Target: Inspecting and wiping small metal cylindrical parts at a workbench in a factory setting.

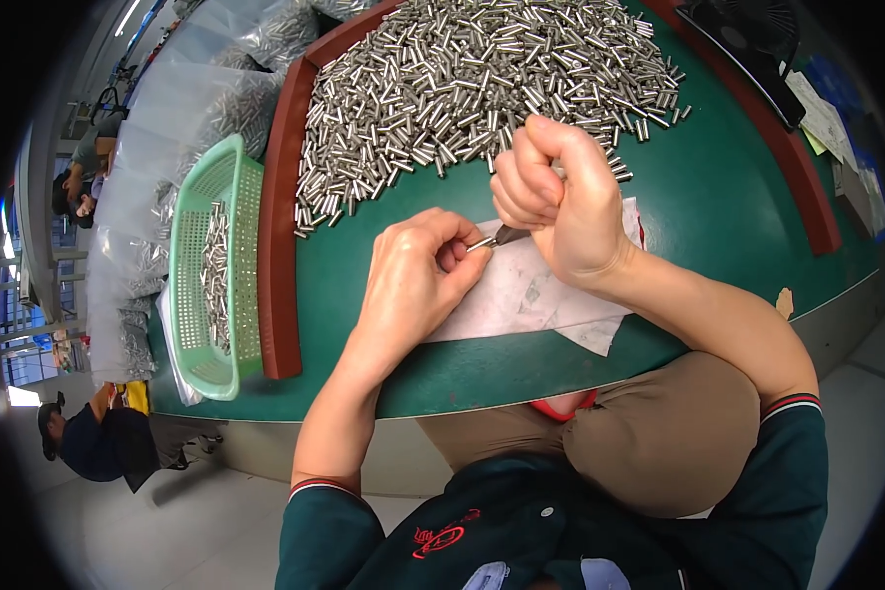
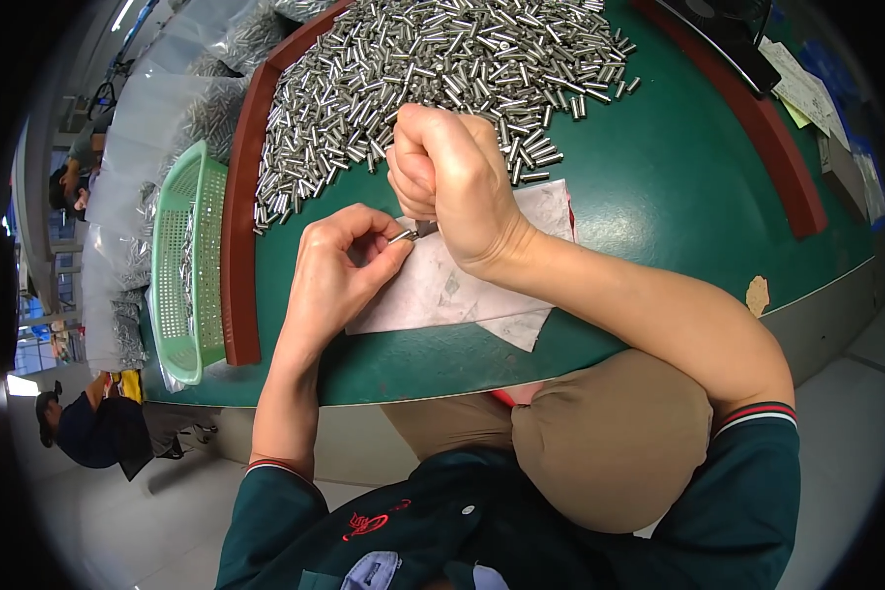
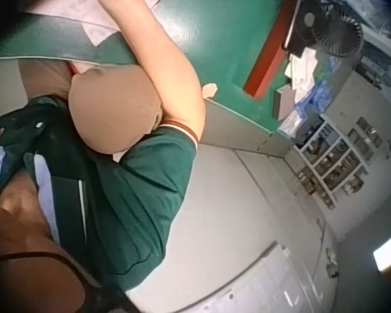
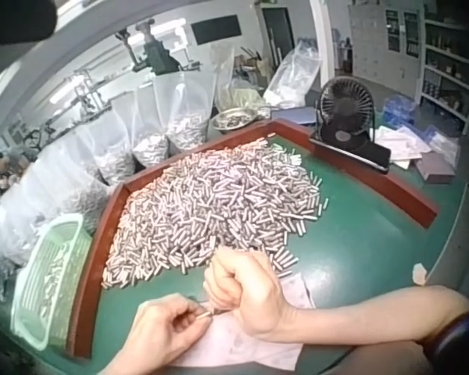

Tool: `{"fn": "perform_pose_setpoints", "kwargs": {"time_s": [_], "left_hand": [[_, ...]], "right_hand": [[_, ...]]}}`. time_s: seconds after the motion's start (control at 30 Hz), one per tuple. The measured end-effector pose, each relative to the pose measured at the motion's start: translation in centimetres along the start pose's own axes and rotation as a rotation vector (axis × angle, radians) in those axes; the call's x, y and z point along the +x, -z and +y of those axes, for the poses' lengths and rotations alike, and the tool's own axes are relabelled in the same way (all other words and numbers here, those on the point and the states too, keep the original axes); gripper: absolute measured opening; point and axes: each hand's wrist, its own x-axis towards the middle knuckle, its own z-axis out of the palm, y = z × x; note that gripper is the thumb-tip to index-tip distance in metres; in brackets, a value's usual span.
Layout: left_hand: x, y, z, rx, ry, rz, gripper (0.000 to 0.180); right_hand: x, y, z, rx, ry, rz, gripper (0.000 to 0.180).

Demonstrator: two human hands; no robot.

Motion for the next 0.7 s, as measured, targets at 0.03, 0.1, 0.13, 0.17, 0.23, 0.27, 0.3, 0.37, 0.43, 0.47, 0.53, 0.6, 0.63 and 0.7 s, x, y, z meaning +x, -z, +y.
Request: {"fn": "perform_pose_setpoints", "kwargs": {"time_s": [0.03, 0.1, 0.13, 0.17, 0.23, 0.27, 0.3, 0.37, 0.43, 0.47, 0.53, 0.6, 0.63, 0.7], "left_hand": [[0.0, 0.1, 0.0, 0.005, -0.005, 0.006, 0.011], [-0.2, 0.5, 0.0, 0.010, 0.000, 0.002, 0.011], [-0.2, 0.5, -0.1, 0.004, 0.003, -0.008, 0.010], [-0.1, 0.5, -0.3, 0.004, -0.002, -0.003, 0.010], [-0.1, 0.7, -0.9, -0.343, 0.173, 0.008, 0.011], [0.0, 1.1, -1.1, -0.607, 0.271, -0.047, 0.009], [0.1, 1.4, -1.2, -0.851, 0.286, -0.075, 0.009], [0.2, 2.0, -2.0, -1.226, 0.312, -0.155, 0.012], [0.2, 1.9, -2.2, -1.287, 0.398, -0.160, 0.017], [0.2, 1.9, -2.5, -1.294, 0.407, -0.174, 0.021], [0.3, 2.1, -2.6, -1.342, 0.440, -0.186, 0.022], [0.4, 2.2, -2.7, -1.392, 0.478, -0.200, 0.023], [0.4, 2.3, -2.7, -1.394, 0.485, -0.195, 0.024], [0.4, 2.4, -2.5, -1.397, 0.500, -0.186, 0.026]], "right_hand": [[0.1, -0.1, 0.1, 0.017, -0.010, -0.005, 0.039], [0.1, -0.3, 0.0, 0.023, -0.013, -0.011, 0.039], [0.2, -0.2, -0.1, 0.023, -0.019, -0.007, 0.039], [0.2, -0.1, 0.0, 0.025, -0.018, -0.004, 0.039], [0.1, -0.1, -0.1, 0.024, -0.027, 0.001, 0.039], [0.1, 0.0, -0.2, 0.019, -0.026, 0.001, 0.040], [0.0, 0.0, -0.2, 0.022, -0.031, -0.002, 0.040], [0.0, 0.0, -0.1, 0.028, -0.042, -0.010, 0.041], [0.0, 0.0, -0.1, 0.043, -0.062, 0.004, 0.041], [0.0, -0.1, -0.1, 0.036, -0.059, 0.007, 0.041], [0.2, -0.1, -0.1, 0.025, -0.065, 0.001, 0.041], [0.2, -0.1, -0.1, 0.014, -0.077, 0.012, 0.041], [0.2, -0.1, -0.2, 0.008, -0.080, 0.011, 0.041], [0.2, -0.2, -0.3, -0.005, -0.079, 0.009, 0.041]]}}
